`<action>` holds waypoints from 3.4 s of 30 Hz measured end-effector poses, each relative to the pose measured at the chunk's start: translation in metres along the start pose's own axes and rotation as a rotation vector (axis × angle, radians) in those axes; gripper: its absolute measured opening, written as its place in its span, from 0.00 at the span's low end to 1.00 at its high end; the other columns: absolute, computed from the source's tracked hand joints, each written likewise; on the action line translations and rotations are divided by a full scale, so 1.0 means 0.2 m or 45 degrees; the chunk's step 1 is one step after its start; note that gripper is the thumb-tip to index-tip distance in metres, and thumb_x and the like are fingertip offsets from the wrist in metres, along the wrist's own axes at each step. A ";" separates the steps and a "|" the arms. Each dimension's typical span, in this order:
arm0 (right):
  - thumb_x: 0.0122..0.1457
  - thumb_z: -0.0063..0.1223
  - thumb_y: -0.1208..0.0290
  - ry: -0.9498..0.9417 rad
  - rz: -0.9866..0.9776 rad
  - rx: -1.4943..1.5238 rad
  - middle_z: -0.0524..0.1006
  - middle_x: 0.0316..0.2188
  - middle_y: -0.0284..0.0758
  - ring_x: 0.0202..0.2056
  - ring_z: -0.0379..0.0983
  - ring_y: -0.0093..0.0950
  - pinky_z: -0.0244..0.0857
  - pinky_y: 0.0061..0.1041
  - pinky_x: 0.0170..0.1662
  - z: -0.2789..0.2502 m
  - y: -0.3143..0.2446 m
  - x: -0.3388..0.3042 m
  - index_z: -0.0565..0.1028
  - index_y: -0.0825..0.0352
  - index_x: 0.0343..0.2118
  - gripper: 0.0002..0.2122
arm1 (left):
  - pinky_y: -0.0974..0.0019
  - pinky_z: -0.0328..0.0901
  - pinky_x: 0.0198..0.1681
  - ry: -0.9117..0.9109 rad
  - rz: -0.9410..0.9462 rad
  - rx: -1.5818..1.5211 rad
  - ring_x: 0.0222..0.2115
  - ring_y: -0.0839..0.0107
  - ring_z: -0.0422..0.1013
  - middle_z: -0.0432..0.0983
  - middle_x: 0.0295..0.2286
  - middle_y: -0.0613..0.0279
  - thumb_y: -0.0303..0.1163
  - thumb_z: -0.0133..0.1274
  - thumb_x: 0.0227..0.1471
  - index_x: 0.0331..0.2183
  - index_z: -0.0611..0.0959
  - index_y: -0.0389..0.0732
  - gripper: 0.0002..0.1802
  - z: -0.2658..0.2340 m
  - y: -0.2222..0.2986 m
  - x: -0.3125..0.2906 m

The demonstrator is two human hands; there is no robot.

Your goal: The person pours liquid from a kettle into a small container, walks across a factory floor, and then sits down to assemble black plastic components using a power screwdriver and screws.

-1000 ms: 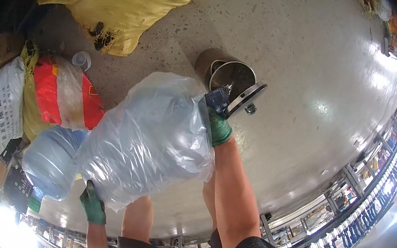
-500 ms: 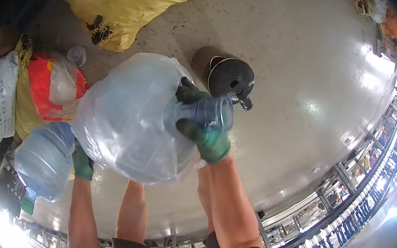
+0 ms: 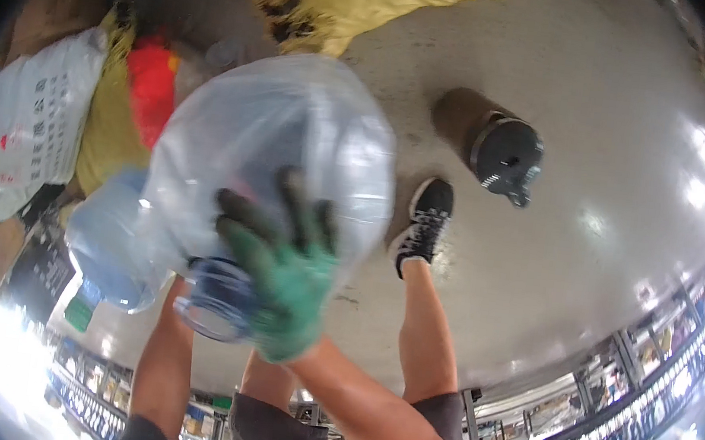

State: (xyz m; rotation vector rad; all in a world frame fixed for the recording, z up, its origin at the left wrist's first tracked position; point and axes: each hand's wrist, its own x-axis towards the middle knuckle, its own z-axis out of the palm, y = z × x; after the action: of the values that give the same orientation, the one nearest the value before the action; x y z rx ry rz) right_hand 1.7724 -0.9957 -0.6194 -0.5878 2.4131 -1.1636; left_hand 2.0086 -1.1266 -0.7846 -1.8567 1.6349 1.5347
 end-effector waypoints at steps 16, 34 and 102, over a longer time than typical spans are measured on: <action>0.43 0.53 0.84 -0.056 0.065 -0.899 0.73 0.50 0.39 0.43 0.69 0.49 0.68 0.40 0.48 -0.82 1.00 0.27 0.76 0.59 0.49 0.25 | 0.68 0.46 0.08 -0.126 -0.619 0.136 0.05 0.79 0.51 0.83 0.29 0.50 0.42 0.55 0.58 0.36 0.80 0.41 0.13 -0.58 -0.72 -0.98; 0.51 0.59 0.79 -0.360 1.056 0.337 0.78 0.32 0.32 0.32 0.76 0.24 0.72 0.25 0.33 -0.93 1.75 0.05 0.76 0.69 0.40 0.12 | 0.71 0.45 0.09 -0.286 -0.894 0.155 0.06 0.80 0.50 0.55 0.08 0.73 0.55 0.44 0.62 0.25 0.79 0.40 0.28 -0.64 -0.45 -1.11; 0.54 0.52 0.78 -3.059 -1.074 -1.332 0.77 0.29 0.34 0.24 0.75 0.27 0.69 0.26 0.26 2.13 -2.32 -7.54 0.73 0.65 0.35 0.06 | 0.63 0.50 0.09 1.360 -1.071 -4.574 0.07 0.69 0.55 0.58 0.09 0.66 0.45 0.54 0.57 0.23 0.68 0.49 0.17 -0.93 -2.57 -3.79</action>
State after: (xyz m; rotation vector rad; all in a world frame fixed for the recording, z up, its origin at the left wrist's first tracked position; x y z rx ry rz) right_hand 3.3396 -0.7333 -0.2416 -1.7106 0.2085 0.8473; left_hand 2.6631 -0.6378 -0.3314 0.3099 1.7184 -0.2779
